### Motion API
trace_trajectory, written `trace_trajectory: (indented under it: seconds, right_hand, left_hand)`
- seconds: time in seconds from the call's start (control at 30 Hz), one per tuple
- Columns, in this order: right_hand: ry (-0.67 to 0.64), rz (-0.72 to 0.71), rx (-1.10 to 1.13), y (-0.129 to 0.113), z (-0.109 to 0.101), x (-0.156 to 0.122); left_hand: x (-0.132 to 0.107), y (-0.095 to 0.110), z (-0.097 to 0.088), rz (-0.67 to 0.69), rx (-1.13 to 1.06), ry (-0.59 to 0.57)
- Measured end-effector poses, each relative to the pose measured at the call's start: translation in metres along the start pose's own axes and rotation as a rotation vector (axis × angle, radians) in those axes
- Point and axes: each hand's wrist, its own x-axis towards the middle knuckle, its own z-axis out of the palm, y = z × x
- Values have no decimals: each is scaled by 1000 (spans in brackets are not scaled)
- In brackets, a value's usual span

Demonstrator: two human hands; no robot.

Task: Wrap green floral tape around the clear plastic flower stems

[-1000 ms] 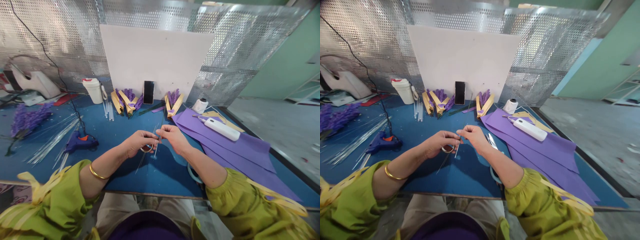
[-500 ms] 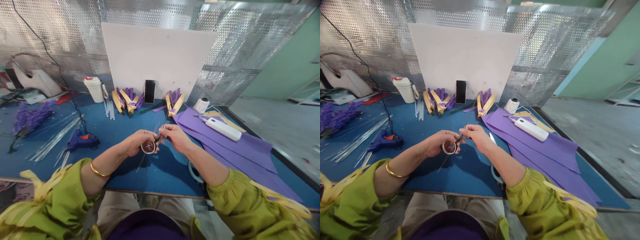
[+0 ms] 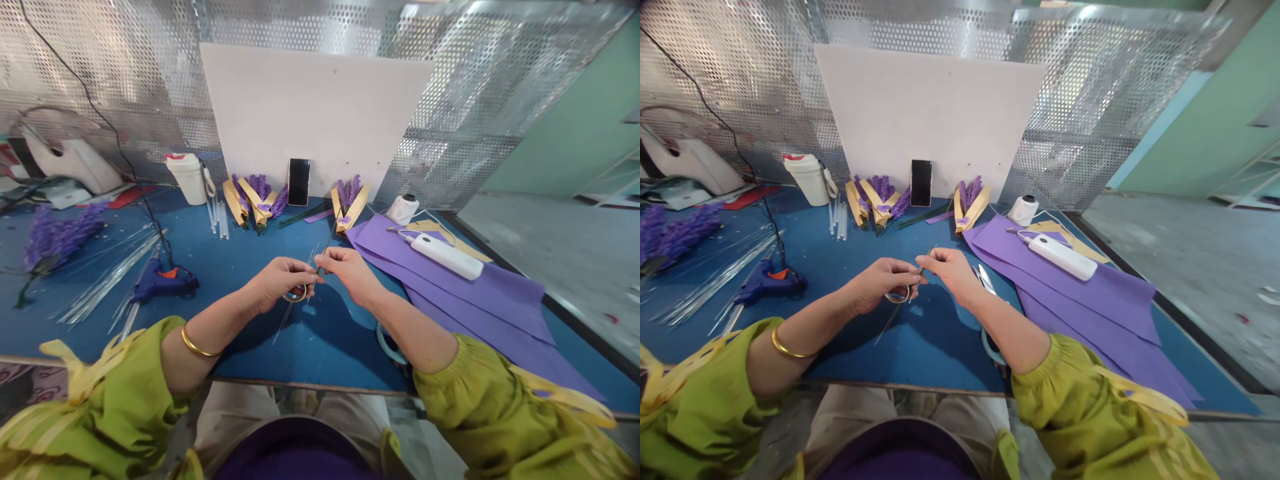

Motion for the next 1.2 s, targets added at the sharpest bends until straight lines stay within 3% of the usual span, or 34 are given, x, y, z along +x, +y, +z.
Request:
trace_trajectory:
  seconds: [0.13,0.3,0.43,0.6,0.87,1.03,1.2]
  right_hand:
    - [-141,74,187,-1,-2,0]
    - [-149,76,282,2,-3,0]
    - [-106,82,286,1,-3,0]
    - [-67,47,220,1,-3,1]
    - [-27,11,85,3,-3,1]
    - [-132,68,209,1,-4,1]
    - [-187,74,269,1,-3,-1]
  left_hand:
    - [1,-2,-1,17,-87,40]
    - [1,-1,-3,-36,-159,-11]
    - [0,2,-2,-86,-190,-74]
    - [-1,6,2,-97,-174,-8]
    - [-1,2,-1,-14,-48,-44]
    - [-1,2,0,-28,-118,6]
    - [-1,3,0,-71,-155,-27]
